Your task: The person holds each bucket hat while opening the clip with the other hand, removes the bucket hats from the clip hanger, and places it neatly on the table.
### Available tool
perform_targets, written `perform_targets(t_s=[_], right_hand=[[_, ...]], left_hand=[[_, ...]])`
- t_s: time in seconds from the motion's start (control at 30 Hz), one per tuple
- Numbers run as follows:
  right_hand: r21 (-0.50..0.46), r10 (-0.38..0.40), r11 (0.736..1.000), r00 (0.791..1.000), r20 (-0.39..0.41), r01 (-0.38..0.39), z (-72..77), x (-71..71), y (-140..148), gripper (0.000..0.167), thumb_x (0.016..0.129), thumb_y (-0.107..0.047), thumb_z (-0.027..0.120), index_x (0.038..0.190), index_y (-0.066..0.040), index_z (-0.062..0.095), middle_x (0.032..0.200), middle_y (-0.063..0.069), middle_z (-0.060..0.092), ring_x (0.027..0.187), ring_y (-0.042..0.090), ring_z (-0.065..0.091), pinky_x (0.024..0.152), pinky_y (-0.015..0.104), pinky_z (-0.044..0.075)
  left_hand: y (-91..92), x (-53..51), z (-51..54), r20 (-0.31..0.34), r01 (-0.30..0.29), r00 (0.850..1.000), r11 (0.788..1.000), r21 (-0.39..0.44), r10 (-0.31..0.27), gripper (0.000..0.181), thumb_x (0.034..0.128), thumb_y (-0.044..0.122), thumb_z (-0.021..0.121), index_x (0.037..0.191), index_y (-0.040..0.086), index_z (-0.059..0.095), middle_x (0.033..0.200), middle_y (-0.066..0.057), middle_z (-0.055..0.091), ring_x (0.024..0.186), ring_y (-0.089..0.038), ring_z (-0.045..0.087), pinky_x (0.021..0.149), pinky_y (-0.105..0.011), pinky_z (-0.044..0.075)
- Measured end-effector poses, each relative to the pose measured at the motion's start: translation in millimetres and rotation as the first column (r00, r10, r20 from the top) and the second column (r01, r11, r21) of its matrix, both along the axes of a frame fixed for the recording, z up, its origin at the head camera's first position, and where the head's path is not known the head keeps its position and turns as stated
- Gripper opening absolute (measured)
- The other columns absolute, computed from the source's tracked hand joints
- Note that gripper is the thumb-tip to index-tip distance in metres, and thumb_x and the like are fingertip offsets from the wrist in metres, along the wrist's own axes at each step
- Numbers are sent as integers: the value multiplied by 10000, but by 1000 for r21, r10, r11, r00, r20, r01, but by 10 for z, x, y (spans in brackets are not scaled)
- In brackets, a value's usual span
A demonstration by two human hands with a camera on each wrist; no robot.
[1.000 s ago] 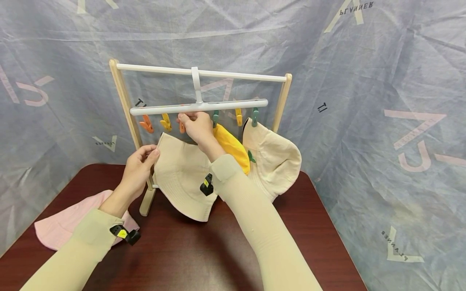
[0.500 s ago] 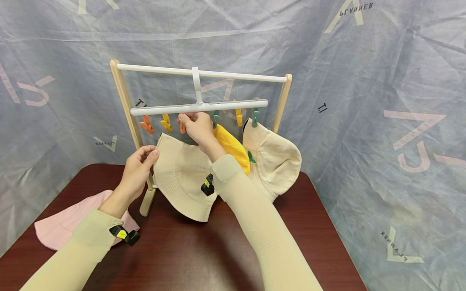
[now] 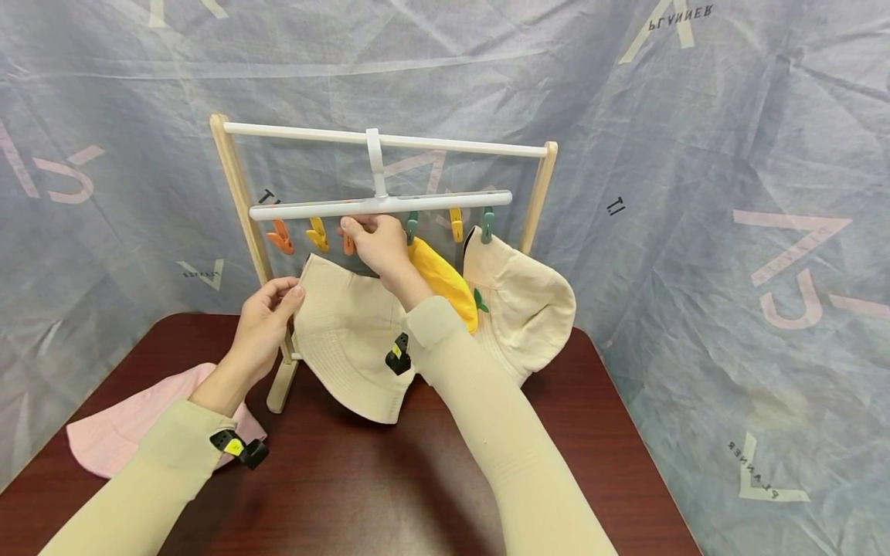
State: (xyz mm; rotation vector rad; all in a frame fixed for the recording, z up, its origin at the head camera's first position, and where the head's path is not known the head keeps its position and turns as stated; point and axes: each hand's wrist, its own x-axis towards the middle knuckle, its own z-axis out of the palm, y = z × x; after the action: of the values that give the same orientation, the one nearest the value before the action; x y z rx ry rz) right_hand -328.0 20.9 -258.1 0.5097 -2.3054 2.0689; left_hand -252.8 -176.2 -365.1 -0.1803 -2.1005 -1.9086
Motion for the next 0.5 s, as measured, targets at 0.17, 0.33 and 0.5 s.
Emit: perform_targets(t_s=[0.17,0.33,0.5], right_hand=[[-8,7,1000,1000,1,-7,-6,3,5,337,1087,-252,641,1284,12,707,1086,113,776,1057,252,727,947,366,580],[-11,6,1000,1000,0,-6,-5,9,9,287,1082,-256,649,1243,-31,728,1077,100,777,1039,215,728,896,326,586],[-14,12,1000,1000,-4,-12,-3,15,15,280,1085,-251,646,1242,-34,726,1079,99,771,1045,217,724,928,359,587]], left_hand=[[1,7,3,0,-1,1000,1000,-11,1,425,1115,286,583,1401,-29,585,1130,32,574,976,-89,511,795,-170,455],[1,8,2,0,1,1000,1000,-11,-1,424,1117,279,579,1405,-32,579,1137,32,573,982,-89,512,801,-167,455],[5,15,7,2,1,1000,1000,-13,-1,427,1115,288,582,1406,-26,584,1149,13,573,988,-96,515,805,-170,458]])
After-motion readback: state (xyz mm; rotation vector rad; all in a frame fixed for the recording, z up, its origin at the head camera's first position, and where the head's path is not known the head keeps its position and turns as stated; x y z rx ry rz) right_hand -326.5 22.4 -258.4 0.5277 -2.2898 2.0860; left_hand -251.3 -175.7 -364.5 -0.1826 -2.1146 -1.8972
